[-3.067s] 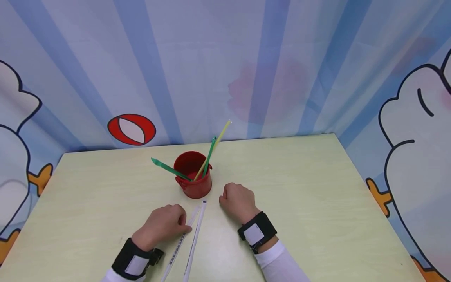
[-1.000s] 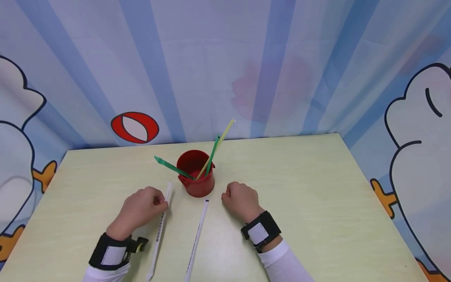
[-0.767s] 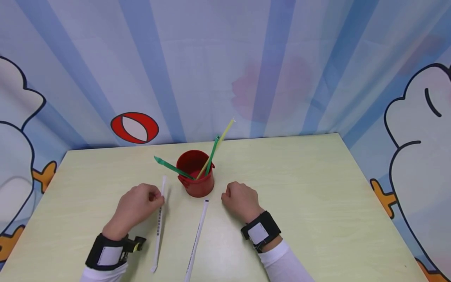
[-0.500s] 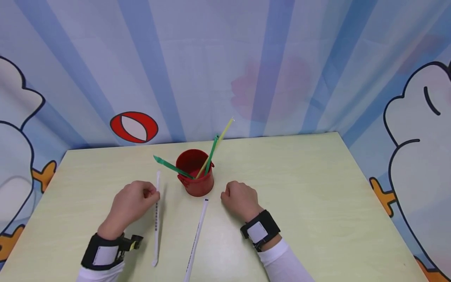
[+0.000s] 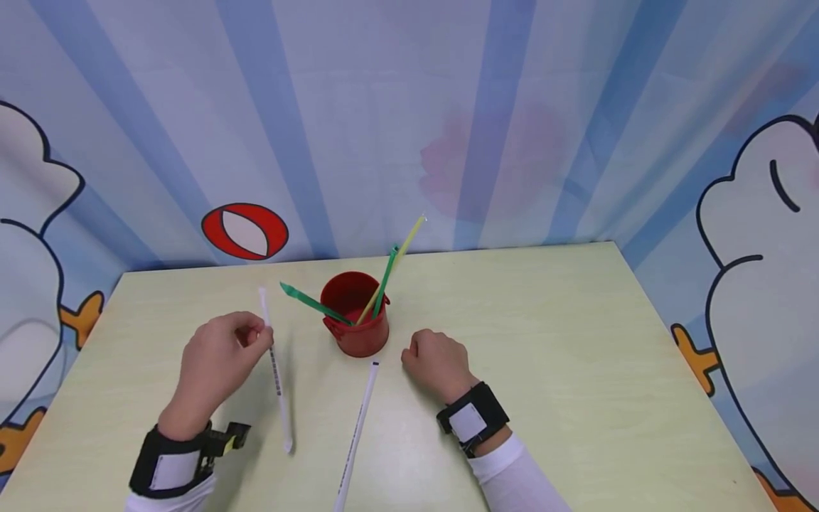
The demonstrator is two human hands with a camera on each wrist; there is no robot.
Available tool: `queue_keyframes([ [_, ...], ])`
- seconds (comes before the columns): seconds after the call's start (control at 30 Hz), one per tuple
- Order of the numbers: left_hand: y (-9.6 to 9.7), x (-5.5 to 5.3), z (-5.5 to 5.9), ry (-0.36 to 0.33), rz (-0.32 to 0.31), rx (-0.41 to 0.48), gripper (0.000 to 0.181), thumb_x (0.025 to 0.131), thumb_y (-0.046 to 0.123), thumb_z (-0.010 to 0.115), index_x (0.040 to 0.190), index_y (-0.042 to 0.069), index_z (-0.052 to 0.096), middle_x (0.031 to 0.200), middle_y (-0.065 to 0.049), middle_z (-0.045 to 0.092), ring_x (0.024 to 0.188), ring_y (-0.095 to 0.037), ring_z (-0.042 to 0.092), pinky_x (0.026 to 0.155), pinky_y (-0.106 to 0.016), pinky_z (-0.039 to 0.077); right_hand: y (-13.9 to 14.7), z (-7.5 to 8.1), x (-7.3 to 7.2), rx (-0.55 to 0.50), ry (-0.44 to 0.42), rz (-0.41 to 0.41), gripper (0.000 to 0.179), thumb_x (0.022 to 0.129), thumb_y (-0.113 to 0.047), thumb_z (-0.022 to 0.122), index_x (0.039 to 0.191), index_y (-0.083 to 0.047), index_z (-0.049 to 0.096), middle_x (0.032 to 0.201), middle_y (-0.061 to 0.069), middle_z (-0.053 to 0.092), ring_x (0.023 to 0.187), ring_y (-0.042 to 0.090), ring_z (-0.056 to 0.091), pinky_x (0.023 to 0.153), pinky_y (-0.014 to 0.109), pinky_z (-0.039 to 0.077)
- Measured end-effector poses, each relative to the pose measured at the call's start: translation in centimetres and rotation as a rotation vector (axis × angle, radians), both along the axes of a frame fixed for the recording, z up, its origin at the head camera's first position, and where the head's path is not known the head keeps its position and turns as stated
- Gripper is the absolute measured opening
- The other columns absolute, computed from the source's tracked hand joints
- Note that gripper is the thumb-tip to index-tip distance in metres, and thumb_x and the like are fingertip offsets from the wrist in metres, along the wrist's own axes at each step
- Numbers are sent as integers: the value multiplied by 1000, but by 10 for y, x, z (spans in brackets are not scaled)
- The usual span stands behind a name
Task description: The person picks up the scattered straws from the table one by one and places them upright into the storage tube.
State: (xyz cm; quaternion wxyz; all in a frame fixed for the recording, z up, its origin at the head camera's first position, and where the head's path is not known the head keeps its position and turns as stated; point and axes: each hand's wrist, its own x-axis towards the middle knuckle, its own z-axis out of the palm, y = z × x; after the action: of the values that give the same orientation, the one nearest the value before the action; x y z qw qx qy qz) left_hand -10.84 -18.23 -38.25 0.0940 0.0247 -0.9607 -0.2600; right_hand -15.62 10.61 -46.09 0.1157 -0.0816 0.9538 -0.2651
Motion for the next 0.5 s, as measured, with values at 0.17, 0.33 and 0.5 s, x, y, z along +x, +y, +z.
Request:
queue_keyframes([
  [0.17, 4, 7, 11, 157, 28, 1, 14, 89, 16, 69, 89, 3, 73, 72, -8, 62, 67, -22, 51, 58, -29, 39, 0, 0, 0, -2, -5, -1, 24, 93, -20, 63, 70, -13, 59, 60, -4, 46, 58, 13, 47, 52, 27, 31],
  [0.33, 8, 11, 21, 311, 45, 33, 10, 87, 13, 72, 88, 4, 74, 74, -7, 63, 69, -21, 53, 59, -29, 39, -1, 0, 0, 1, -7, -1, 25, 94, -20, 63, 70, -13, 59, 59, -4, 46, 58, 13, 47, 52, 27, 31],
  [0.5, 12, 12, 29, 436, 27, 72, 8, 86, 10, 74, 89, 3, 74, 74, -7, 64, 71, -20, 56, 62, -31, 41, -1, 0, 0, 1, -13, -3, 24, 94, -20, 63, 71, -13, 60, 60, -4, 47, 58, 13, 47, 53, 27, 32],
])
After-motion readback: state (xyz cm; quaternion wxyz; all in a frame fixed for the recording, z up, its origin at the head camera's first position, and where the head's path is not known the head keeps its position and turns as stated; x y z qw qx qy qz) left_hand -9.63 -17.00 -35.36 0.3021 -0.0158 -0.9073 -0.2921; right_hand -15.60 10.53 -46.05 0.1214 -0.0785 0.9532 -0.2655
